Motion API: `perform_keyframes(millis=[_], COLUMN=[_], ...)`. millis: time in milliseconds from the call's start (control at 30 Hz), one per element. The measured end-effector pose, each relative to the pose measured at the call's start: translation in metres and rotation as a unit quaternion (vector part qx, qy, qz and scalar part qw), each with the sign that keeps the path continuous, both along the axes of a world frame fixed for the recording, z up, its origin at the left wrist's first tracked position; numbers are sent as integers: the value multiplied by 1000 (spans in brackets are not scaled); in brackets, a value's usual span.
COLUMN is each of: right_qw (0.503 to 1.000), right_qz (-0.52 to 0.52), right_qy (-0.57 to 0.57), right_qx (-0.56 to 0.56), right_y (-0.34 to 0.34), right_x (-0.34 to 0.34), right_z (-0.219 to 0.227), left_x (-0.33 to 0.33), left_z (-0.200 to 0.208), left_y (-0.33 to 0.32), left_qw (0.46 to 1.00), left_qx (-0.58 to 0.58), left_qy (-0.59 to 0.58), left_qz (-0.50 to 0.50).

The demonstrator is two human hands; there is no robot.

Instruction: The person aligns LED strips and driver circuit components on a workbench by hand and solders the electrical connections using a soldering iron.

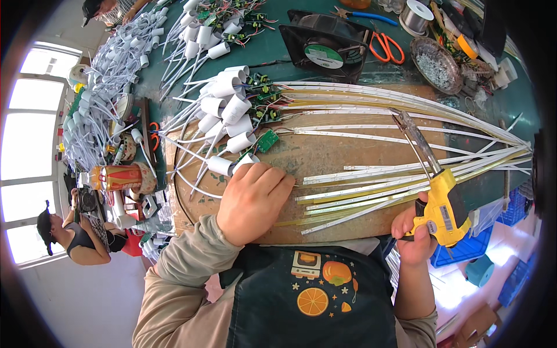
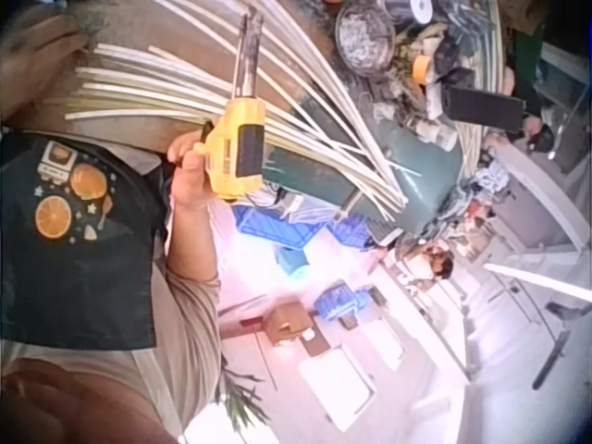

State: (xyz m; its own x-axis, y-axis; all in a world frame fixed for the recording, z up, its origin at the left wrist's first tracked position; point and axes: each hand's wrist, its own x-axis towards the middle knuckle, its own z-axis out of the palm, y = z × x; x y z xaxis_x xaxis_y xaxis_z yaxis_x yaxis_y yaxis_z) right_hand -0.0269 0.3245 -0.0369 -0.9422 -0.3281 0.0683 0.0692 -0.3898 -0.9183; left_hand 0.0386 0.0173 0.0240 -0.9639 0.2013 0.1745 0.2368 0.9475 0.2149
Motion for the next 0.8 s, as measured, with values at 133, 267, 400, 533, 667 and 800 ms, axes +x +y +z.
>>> perform_keyframes(millis=[133, 267, 400, 533, 667, 800], right_qw=[1000, 1000, 992, 971, 967, 968], right_qz=[-4, 9, 66, 193, 211, 179], right_qy=[-5, -16, -90, -72, -41, -61], right_qx=[4, 14, 55, 122, 138, 163], right_y=[1, 1, -1, 17, 12, 1], right_x=[2, 8, 28, 49, 53, 60], right_z=[0, 5, 14, 3, 3, 11], left_x=[-3, -5, -6, -7, -7, -5], left_z=[-5, -8, -12, -13, -14, -17], left_y=[-4, -3, -1, -1, -1, -2], left_qw=[1000, 998, 995, 995, 995, 994], left_qx=[3, 52, 85, 90, 95, 109], left_qy=[12, 46, 44, 29, 26, 23], left_qz=[-12, -5, -15, -14, -9, 4])
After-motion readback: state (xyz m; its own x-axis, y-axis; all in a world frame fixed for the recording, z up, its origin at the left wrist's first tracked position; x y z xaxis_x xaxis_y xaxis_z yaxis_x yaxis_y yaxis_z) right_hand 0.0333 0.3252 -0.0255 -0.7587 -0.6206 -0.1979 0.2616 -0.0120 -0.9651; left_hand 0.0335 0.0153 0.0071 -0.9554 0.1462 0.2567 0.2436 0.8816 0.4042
